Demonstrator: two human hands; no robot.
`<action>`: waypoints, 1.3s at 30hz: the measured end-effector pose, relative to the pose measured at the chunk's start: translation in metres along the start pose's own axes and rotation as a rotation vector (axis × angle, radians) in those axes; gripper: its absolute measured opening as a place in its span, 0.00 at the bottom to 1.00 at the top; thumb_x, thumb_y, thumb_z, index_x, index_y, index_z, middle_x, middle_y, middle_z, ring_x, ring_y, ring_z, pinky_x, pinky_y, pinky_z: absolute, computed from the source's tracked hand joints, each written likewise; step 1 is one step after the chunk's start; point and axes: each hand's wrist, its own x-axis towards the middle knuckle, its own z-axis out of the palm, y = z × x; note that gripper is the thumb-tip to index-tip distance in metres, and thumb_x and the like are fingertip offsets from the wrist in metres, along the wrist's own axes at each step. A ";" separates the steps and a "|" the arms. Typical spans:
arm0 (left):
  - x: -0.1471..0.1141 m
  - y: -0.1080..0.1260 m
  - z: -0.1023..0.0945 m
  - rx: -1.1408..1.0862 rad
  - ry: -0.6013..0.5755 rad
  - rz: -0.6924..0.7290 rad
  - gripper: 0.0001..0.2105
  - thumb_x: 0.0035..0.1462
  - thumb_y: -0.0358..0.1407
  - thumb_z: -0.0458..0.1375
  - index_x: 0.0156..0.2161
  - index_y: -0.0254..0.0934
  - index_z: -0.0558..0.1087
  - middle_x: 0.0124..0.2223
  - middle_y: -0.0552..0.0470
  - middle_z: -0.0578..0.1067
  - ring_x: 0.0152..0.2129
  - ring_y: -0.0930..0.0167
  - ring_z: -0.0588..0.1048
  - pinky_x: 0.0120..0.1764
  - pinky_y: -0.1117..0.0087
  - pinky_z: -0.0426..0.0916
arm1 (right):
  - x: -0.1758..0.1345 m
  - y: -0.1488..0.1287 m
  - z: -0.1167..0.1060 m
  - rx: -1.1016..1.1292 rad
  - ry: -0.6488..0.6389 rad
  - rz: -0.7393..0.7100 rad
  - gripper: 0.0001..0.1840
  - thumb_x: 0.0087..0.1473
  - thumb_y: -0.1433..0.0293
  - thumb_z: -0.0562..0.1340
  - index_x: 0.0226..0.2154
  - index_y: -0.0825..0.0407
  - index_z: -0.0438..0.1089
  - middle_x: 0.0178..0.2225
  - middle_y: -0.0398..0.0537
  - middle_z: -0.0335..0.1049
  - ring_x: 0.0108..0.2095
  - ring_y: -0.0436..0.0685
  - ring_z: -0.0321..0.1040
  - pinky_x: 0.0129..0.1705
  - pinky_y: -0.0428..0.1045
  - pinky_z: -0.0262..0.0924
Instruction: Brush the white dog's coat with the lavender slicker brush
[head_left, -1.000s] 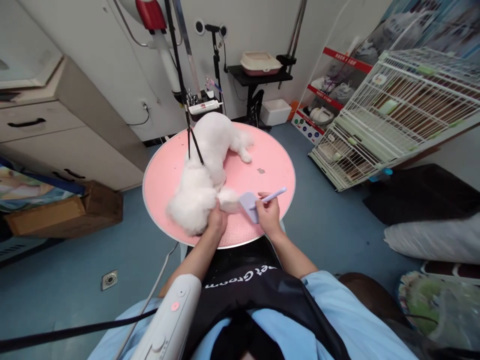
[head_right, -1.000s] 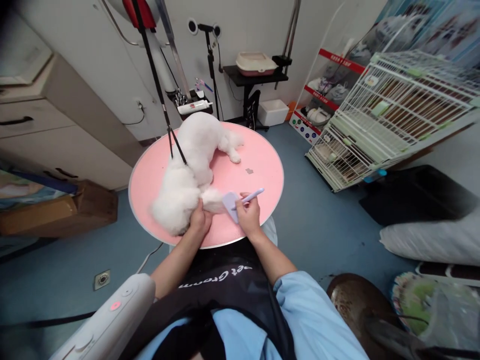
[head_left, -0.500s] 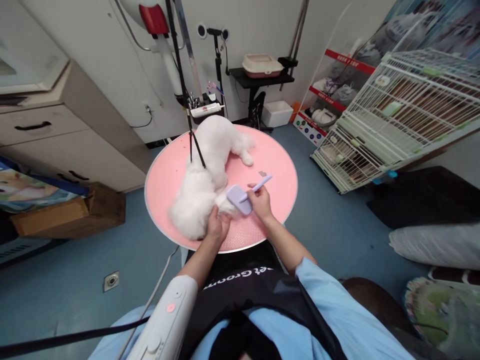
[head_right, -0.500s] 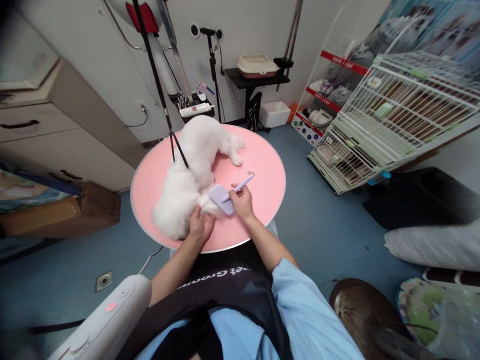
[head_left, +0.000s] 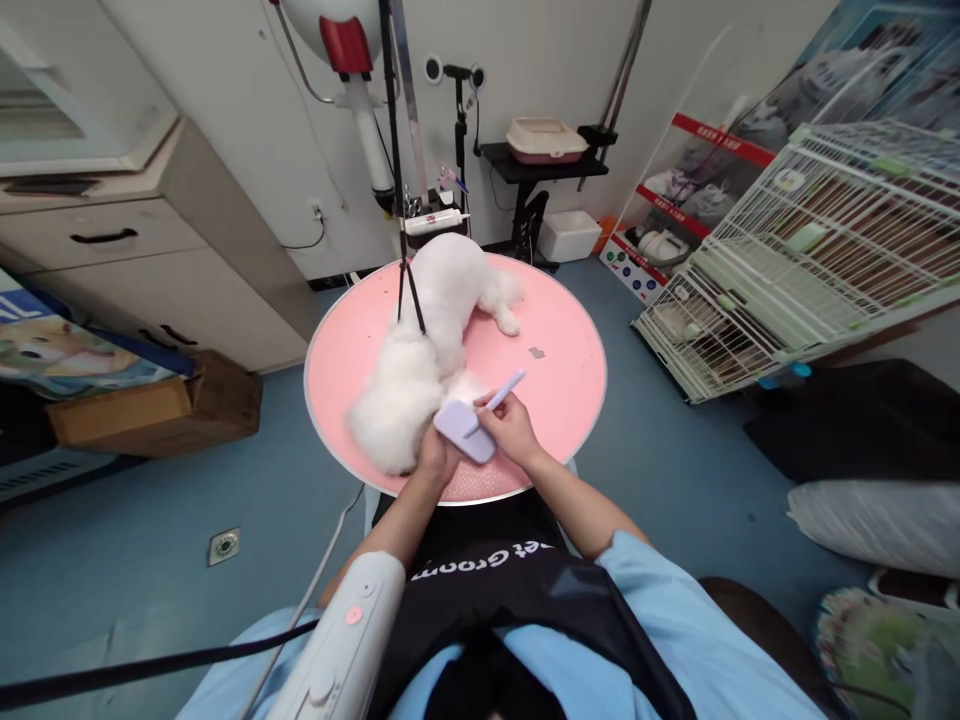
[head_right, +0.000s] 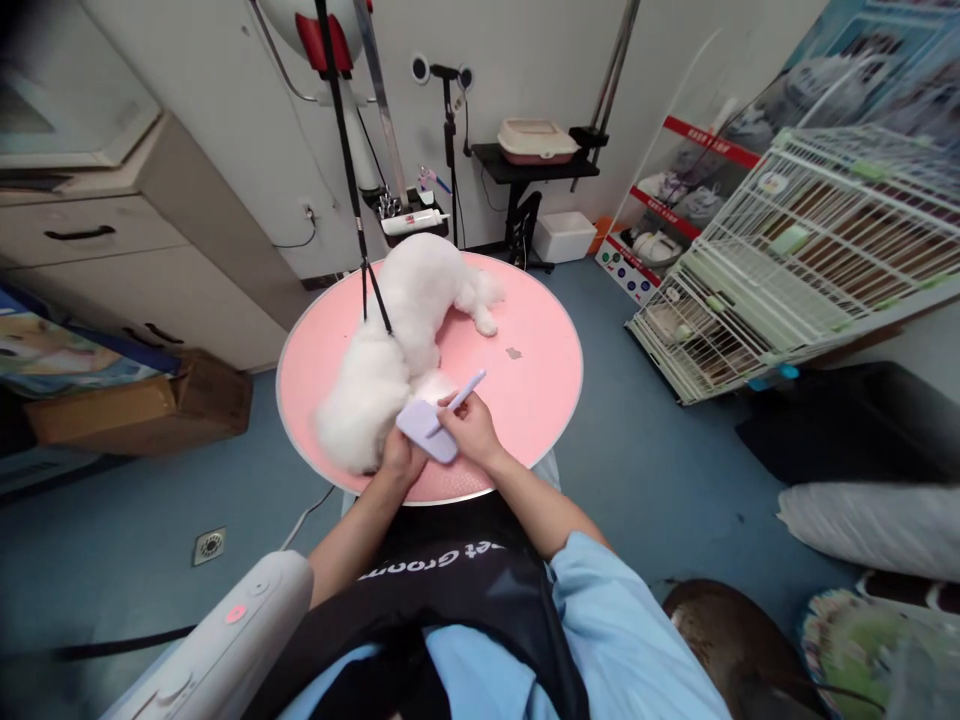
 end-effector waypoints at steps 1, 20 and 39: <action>0.000 0.001 -0.001 0.006 0.018 -0.004 0.13 0.67 0.34 0.49 0.42 0.30 0.75 0.36 0.44 0.79 0.32 0.68 0.78 0.42 0.66 0.74 | 0.000 0.000 0.000 -0.022 0.010 0.037 0.14 0.44 0.60 0.66 0.30 0.52 0.68 0.28 0.44 0.71 0.29 0.52 0.67 0.31 0.48 0.64; 0.012 0.003 0.007 -0.013 -0.041 0.076 0.14 0.67 0.31 0.46 0.41 0.31 0.74 0.37 0.44 0.79 0.39 0.70 0.79 0.52 0.67 0.70 | -0.017 0.027 0.007 0.013 0.066 0.085 0.19 0.45 0.58 0.64 0.37 0.53 0.67 0.35 0.50 0.73 0.34 0.55 0.72 0.38 0.51 0.68; -0.011 0.008 0.000 -0.013 -0.044 0.104 0.12 0.66 0.30 0.49 0.47 0.31 0.73 0.40 0.45 0.80 0.37 0.70 0.79 0.48 0.66 0.73 | -0.027 0.017 -0.007 -0.043 0.325 0.008 0.16 0.48 0.58 0.63 0.35 0.51 0.66 0.34 0.47 0.73 0.34 0.54 0.70 0.39 0.50 0.66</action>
